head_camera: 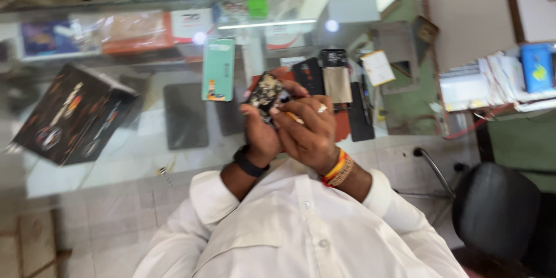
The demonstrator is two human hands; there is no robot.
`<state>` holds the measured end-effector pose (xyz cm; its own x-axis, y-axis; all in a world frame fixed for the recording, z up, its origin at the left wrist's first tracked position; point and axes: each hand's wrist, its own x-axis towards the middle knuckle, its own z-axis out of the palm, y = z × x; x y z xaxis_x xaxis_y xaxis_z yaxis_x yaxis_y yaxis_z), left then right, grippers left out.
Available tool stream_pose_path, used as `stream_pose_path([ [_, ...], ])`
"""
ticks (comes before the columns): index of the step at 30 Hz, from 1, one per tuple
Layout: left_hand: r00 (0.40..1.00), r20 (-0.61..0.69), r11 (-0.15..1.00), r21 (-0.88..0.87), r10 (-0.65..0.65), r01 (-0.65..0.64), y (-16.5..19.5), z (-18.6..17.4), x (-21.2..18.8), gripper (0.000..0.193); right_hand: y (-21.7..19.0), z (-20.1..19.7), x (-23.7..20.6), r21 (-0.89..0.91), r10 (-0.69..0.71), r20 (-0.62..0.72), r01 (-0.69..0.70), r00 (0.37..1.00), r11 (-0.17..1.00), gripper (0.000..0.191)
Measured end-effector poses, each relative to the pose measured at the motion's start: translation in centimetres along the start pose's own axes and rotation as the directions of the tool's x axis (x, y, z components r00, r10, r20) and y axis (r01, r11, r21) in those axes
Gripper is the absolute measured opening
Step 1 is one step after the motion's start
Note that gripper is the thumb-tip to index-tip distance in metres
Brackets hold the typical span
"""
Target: The person handles a smartphone and its components on a glass counter, using tweezers to adjust internal parts and a tube of adhesive. They compare a new display module to the phone body, then test the screen by swiping and tapping the interface.
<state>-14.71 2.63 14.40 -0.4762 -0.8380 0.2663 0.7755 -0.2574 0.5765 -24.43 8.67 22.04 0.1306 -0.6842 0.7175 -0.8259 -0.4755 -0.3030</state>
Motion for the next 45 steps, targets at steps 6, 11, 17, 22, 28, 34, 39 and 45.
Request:
stream_pose_path([
  [6, 0.999, -0.036, 0.996, 0.081, -0.03, 0.033, -0.1, 0.0, -0.1, 0.107, 0.5, 0.0, -0.6, -0.083, -0.065, 0.009, 0.065, 0.998, 0.994, 0.028],
  [11, 0.998, -0.053, 0.996, 0.088, -0.028, 0.032, -0.2, -0.5, -0.1, 0.11, 0.6, 0.4, -0.5, 0.007, 0.016, 0.01, -0.016, 1.0, 1.0, 0.027],
  [17, 0.997, -0.073, 0.995, 0.093, -0.029, 0.035, -0.5, -1.1, -0.1, 0.107, 0.7, 0.8, -0.5, 0.029, 0.035, 0.035, -0.036, 0.999, 0.999, 0.029],
  [22, 0.986, -0.158, 0.998, -0.047, -0.055, 0.048, -0.6, -0.7, 0.1, 0.099, 0.7, 1.3, -0.5, 0.111, 0.168, -0.017, -0.165, 0.986, 0.98, 0.023],
  [28, 0.984, -0.166, 0.997, -0.051, -0.069, 0.061, -0.1, -0.4, 0.1, 0.095, 0.7, 1.5, -0.8, 0.11, 0.194, -0.022, -0.19, 0.981, 0.976, 0.022],
  [34, 0.988, -0.147, 0.999, -0.016, -0.04, 0.038, -0.2, -0.5, 0.1, 0.097, 0.9, 1.2, -0.8, 0.049, 0.1, 0.011, -0.101, 0.995, 0.994, 0.026],
  [39, 0.987, -0.156, 0.998, 0.049, -0.025, 0.033, -0.8, -1.3, -0.6, 0.097, 1.0, 1.5, -0.9, 0.116, 0.128, 0.018, -0.13, 0.992, 0.985, 0.026],
  [45, 0.981, -0.178, 0.994, -0.087, -0.073, 0.058, -1.5, -1.9, -0.9, 0.096, 1.3, 1.0, -1.2, 0.131, 0.06, 0.044, -0.065, 0.997, 0.989, 0.03],
])
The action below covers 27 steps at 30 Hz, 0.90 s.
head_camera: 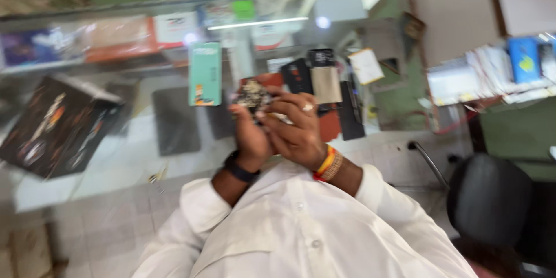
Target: The person handles a smartphone and its components on a glass counter, using tweezers to adjust internal parts and a tube of adhesive. They compare a new display module to the phone body, then test the screen by swiping and tapping the interface.
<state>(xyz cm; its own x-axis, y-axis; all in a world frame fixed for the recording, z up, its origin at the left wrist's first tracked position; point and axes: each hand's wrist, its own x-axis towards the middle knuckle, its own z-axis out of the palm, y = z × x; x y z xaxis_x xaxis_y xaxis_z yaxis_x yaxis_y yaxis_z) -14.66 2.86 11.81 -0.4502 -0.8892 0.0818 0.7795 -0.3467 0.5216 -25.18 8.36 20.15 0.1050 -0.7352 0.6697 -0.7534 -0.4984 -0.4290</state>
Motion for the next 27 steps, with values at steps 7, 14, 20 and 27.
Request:
stream_pose_path([
  [7, 1.0, 0.007, 0.999, 0.05, -0.023, 0.023, 3.1, -0.1, -0.9, 0.098, 6.2, -4.4, -3.2, -0.065, 0.336, -0.214, -0.357, 0.917, 0.932, 0.012],
  [14, 0.99, -0.128, 0.987, 0.157, 0.055, -0.034, 6.4, -2.1, -3.5, 0.098, 16.6, -9.9, -5.6, -0.644, 0.777, -0.159, -0.66, 0.609, 0.386, 0.05],
  [20, 0.947, -0.277, 0.977, 0.18, 0.161, -0.114, 6.5, -2.8, -5.9, 0.097, 19.7, -9.1, -6.7, -0.615, 0.871, -0.132, -0.728, 0.473, 0.302, 0.059],
  [27, 0.908, -0.304, 0.951, 0.2, 0.29, -0.237, 6.4, -2.7, -7.6, 0.094, 22.7, -10.6, -8.3, -0.085, 0.869, -0.135, -0.879, 0.477, 0.469, 0.028],
])
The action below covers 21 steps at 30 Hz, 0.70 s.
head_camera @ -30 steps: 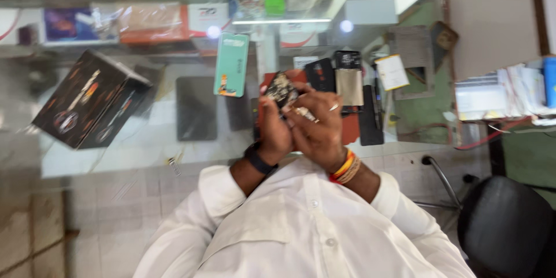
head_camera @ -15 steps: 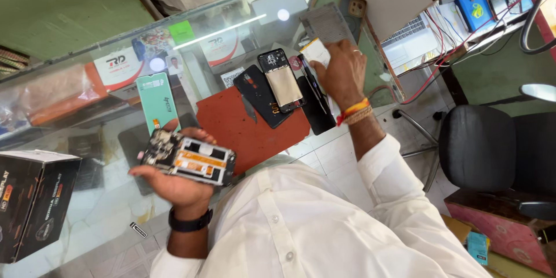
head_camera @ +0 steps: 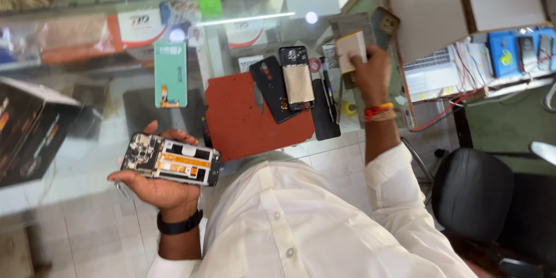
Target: The person handles a smartphone and its components on a glass counter, using tweezers to adjust internal parts and a tube of adhesive. They compare a new display module to the phone body, then test the screen by swiping and tapping the interface.
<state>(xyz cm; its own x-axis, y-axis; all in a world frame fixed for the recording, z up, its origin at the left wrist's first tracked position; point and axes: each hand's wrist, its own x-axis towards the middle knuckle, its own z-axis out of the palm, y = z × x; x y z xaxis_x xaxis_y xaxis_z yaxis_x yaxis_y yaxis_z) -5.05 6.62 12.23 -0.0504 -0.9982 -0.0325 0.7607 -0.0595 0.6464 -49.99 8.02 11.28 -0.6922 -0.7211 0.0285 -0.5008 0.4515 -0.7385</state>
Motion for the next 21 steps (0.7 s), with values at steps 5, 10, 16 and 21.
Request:
stream_pose_path([
  [5, 0.999, 0.017, 0.983, -0.177, -0.041, 0.043, -1.6, 0.9, -0.5, 0.098, -2.7, -1.7, -4.0, 0.865, -0.174, 0.222, -0.111, 0.959, 0.49, 0.028],
  [10, 0.985, 0.15, 0.946, -0.297, -0.085, 0.127, -4.6, 3.6, 0.1, 0.101, -8.0, -0.5, -10.6, 0.871, -0.367, 0.451, -0.31, 0.814, 0.382, 0.042],
  [16, 0.925, 0.354, 0.922, -0.296, -0.138, 0.251, -4.6, 6.2, 1.1, 0.095, -12.1, 2.0, -17.0, 0.809, -0.49, 0.579, -0.531, 0.652, 0.25, 0.058],
  [21, 0.893, 0.418, 0.934, -0.224, -0.166, 0.279, -2.9, 6.2, 2.0, 0.092, -16.2, 3.1, -19.8, 0.547, -0.607, 0.378, 0.361, 0.699, 0.756, 0.055],
])
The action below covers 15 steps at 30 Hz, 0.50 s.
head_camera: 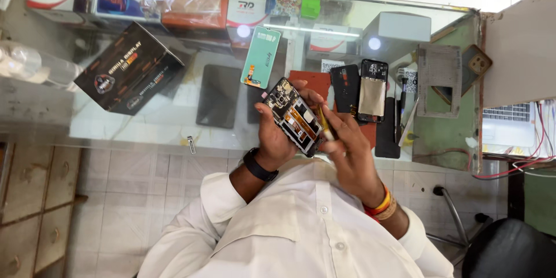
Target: The person handles a smartphone and its components on a glass counter, using tweezers to adjust internal parts and a tube of adhesive. They compare a new display module to the phone body, then test the screen by swiping and tapping the interface.
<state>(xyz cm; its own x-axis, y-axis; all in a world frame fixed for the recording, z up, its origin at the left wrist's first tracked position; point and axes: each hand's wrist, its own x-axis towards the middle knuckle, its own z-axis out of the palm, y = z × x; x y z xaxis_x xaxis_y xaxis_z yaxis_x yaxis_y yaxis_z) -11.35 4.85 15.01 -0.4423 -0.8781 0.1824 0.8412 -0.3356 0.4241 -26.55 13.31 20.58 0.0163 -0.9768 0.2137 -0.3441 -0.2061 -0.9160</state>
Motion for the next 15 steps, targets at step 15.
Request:
stream_pose_path([
  [15, 0.949, 0.259, 0.982, -0.008, -0.178, 0.187, 3.1, -2.5, 0.7, 0.091, -4.3, 7.1, 2.5, -0.615, -0.246, -0.178, 0.087, 0.953, 0.784, 0.066],
])
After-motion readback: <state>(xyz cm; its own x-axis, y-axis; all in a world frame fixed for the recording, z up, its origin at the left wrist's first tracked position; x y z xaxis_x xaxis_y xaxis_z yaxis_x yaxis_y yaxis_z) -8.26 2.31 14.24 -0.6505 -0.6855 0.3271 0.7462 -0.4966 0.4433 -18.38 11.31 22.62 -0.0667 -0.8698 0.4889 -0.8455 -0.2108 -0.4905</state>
